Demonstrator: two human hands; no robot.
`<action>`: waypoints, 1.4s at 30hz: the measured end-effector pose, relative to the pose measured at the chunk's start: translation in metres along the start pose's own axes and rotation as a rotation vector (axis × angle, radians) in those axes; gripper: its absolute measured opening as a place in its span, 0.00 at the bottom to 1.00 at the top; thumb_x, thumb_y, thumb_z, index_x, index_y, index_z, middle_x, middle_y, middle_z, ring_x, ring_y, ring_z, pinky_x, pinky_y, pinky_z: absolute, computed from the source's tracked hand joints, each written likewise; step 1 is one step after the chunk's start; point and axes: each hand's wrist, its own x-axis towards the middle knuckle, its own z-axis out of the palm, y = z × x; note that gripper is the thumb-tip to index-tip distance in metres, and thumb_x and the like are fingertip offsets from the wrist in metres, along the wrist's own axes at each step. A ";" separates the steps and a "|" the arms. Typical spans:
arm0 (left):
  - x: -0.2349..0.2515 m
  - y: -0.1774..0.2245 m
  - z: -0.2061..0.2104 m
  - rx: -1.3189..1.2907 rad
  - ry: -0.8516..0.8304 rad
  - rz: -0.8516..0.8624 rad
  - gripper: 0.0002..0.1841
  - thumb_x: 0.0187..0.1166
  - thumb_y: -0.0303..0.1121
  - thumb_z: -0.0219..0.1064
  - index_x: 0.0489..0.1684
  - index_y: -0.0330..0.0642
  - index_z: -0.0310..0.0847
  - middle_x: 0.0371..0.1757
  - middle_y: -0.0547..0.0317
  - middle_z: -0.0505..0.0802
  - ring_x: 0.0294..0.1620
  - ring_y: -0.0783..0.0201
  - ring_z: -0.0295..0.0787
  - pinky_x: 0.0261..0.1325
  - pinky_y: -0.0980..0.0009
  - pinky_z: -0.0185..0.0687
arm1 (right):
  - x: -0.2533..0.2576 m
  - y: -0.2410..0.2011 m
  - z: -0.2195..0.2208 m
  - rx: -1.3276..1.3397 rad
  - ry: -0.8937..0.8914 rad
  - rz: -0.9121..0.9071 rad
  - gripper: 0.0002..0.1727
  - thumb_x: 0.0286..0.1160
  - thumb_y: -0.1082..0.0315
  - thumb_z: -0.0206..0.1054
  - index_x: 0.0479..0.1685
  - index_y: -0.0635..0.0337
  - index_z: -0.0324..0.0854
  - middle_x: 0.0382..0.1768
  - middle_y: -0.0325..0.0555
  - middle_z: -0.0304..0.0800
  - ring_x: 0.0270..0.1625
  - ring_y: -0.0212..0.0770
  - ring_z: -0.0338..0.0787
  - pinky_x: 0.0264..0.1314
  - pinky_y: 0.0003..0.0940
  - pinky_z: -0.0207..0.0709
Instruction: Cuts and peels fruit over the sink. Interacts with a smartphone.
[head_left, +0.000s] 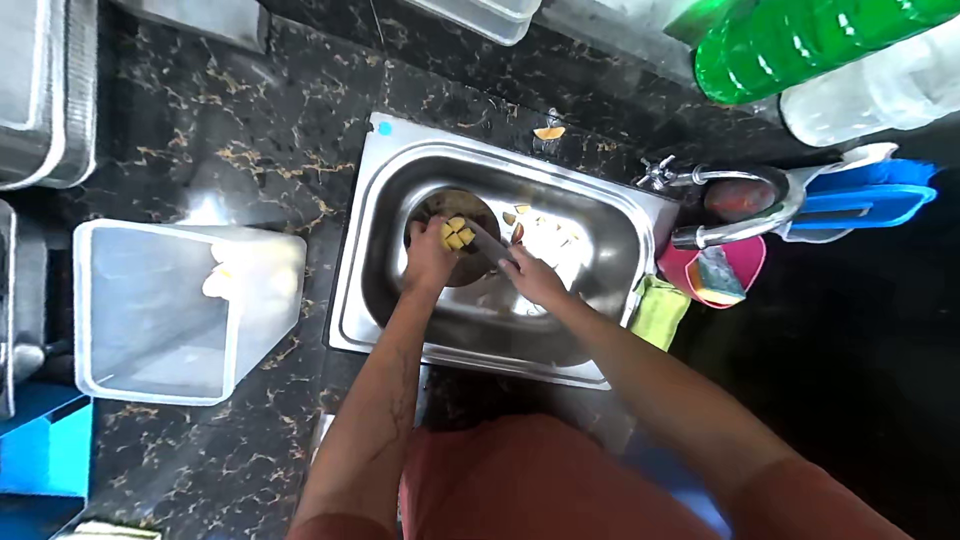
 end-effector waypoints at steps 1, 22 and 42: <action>0.001 0.000 0.003 -0.017 0.022 -0.010 0.39 0.57 0.34 0.86 0.76 0.57 0.76 0.78 0.35 0.74 0.64 0.36 0.85 0.58 0.39 0.88 | 0.001 -0.004 0.001 -0.010 -0.011 0.003 0.27 0.91 0.42 0.50 0.78 0.46 0.75 0.59 0.56 0.91 0.59 0.61 0.91 0.59 0.68 0.82; -0.192 0.000 -0.158 -0.158 0.508 0.135 0.33 0.60 0.38 0.84 0.70 0.53 0.80 0.64 0.46 0.84 0.55 0.52 0.88 0.52 0.50 0.90 | -0.183 -0.184 -0.084 -0.235 0.033 -0.306 0.24 0.91 0.44 0.50 0.73 0.44 0.78 0.40 0.53 0.92 0.46 0.58 0.93 0.49 0.63 0.83; -0.125 0.078 -0.125 0.004 -0.041 0.634 0.22 0.76 0.44 0.75 0.56 0.35 0.81 0.56 0.48 0.92 0.42 0.59 0.91 0.49 0.57 0.89 | -0.276 -0.015 -0.022 0.259 0.185 0.355 0.25 0.90 0.51 0.54 0.79 0.51 0.66 0.47 0.61 0.91 0.51 0.64 0.93 0.55 0.67 0.83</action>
